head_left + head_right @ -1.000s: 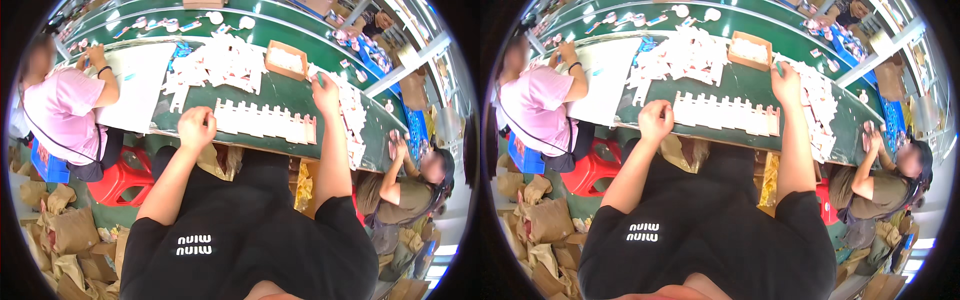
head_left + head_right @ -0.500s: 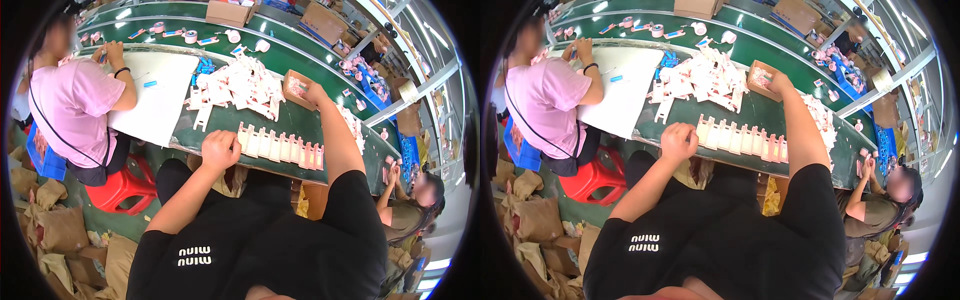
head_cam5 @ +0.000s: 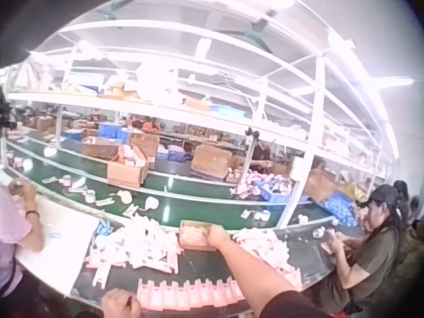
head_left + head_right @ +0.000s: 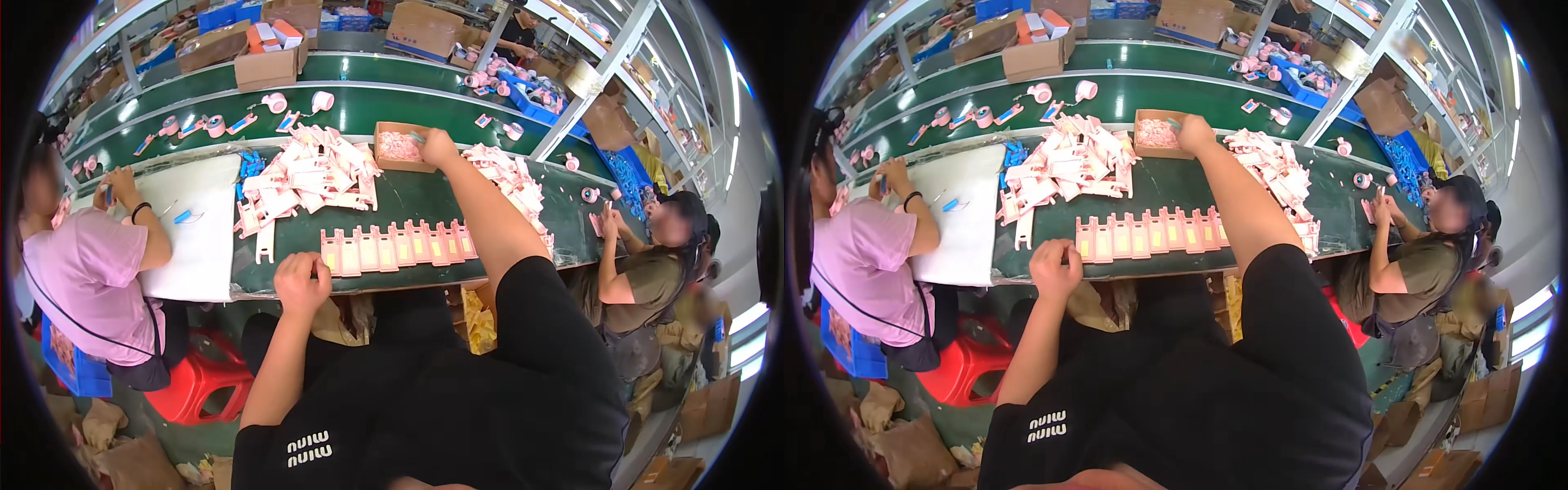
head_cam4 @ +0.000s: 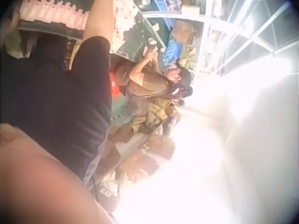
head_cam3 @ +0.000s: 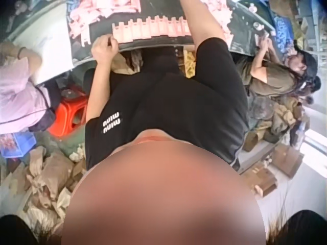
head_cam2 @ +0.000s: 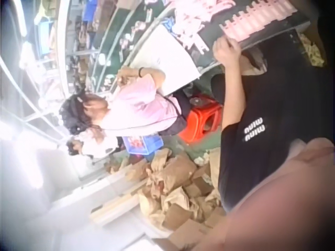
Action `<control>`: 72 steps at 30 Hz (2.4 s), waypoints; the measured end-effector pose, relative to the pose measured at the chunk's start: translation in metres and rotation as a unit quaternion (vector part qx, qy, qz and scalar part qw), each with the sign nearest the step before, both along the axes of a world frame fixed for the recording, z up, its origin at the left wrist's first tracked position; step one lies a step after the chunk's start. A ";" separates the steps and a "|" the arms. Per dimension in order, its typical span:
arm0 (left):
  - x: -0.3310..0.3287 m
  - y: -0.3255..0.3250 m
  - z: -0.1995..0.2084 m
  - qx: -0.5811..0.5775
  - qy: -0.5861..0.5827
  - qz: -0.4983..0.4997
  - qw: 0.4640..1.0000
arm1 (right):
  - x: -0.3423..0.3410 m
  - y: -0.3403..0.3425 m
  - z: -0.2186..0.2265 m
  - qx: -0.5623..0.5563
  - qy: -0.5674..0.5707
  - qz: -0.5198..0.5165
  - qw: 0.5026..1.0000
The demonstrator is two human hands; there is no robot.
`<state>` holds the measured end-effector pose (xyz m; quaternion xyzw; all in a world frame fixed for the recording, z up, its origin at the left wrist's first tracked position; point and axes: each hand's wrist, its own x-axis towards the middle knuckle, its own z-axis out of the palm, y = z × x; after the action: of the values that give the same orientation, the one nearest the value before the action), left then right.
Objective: Assembling small white plastic components into pink frames at a factory assembly line.
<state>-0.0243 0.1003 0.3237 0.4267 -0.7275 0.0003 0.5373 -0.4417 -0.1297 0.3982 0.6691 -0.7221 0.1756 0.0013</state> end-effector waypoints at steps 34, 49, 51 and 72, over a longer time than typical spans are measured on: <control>-0.085 0.110 -0.020 0.582 0.610 -0.506 0.183 | 0.143 0.366 0.032 0.065 -0.253 0.368 0.892; -0.095 0.135 0.002 0.552 0.595 -0.544 0.212 | 0.123 0.392 0.014 0.061 -0.267 0.344 0.898; -0.094 0.135 -0.008 0.541 0.600 -0.556 0.195 | 0.128 0.397 0.009 0.067 -0.214 0.331 0.917; -0.074 0.137 -0.021 0.598 0.620 -0.459 0.218 | 0.048 0.170 0.037 -0.165 -0.123 0.164 0.965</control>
<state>-0.0981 0.2377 0.3025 0.0808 -0.0212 -0.9462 0.3127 -0.3935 0.0399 0.4351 0.7423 -0.5582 0.3707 -0.0057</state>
